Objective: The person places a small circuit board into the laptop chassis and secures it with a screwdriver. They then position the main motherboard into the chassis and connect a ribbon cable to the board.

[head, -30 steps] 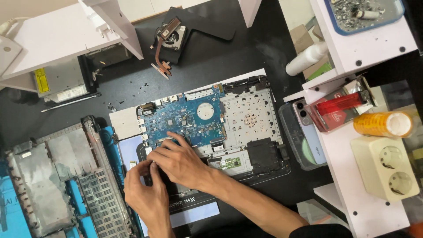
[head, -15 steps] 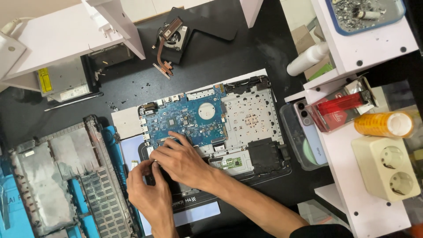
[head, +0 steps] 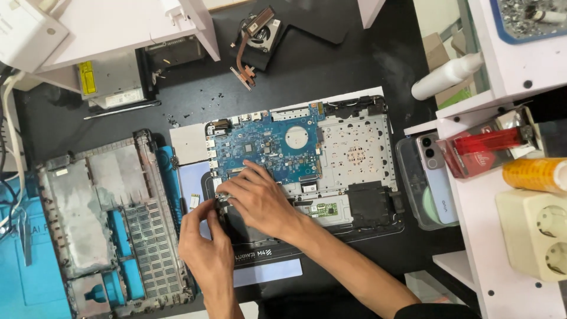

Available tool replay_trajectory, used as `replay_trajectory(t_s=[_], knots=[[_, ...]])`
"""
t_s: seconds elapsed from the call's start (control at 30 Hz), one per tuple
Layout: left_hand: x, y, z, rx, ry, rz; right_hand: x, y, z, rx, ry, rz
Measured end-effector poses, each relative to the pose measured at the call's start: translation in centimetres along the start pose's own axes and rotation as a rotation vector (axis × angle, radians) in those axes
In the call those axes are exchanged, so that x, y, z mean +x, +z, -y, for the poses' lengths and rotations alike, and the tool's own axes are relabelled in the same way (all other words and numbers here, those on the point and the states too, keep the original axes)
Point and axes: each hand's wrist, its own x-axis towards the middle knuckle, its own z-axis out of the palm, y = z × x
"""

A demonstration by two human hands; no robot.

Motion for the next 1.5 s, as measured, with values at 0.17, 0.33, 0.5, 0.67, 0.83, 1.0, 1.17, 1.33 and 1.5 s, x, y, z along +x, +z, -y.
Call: replay_trajectory(t_s=[0.17,0.33,0.5,0.67,0.83,1.0,1.17,1.33,1.5], knots=[[-0.3,-1.0,-0.5,0.046,-0.032,0.051,-0.1,0.2,-0.2,0.006,0.012,0.015],[-0.6,-1.7,-0.6,0.070,-0.078,0.089,-0.1,0.5,-0.3,0.008,0.021,0.027],[-1.0,-1.8,0.1,0.096,-0.071,0.144,-0.2,0.4,-0.2,0.007,0.020,0.018],[-1.3,-1.8,0.3,0.127,-0.075,0.161,-0.2,0.1,-0.1,0.001,0.018,0.014],[-1.4,-1.4,0.5,0.161,-0.056,0.150,-0.3,0.2,-0.2,-0.001,0.013,0.010],[-1.6,-1.4,0.3,0.177,-0.062,0.146,-0.2,0.0,-0.1,0.009,0.006,0.007],[-1.9,-1.3,-0.1,0.160,-0.067,0.142,-0.3,0.1,-0.1,0.007,0.005,0.010],[-1.8,-1.2,-0.2,0.150,-0.080,0.140,-0.3,0.2,-0.2,0.005,0.001,0.011],[-1.7,-1.2,0.0,0.153,-0.115,0.153,-0.3,0.2,-0.2,-0.001,0.008,0.018]])
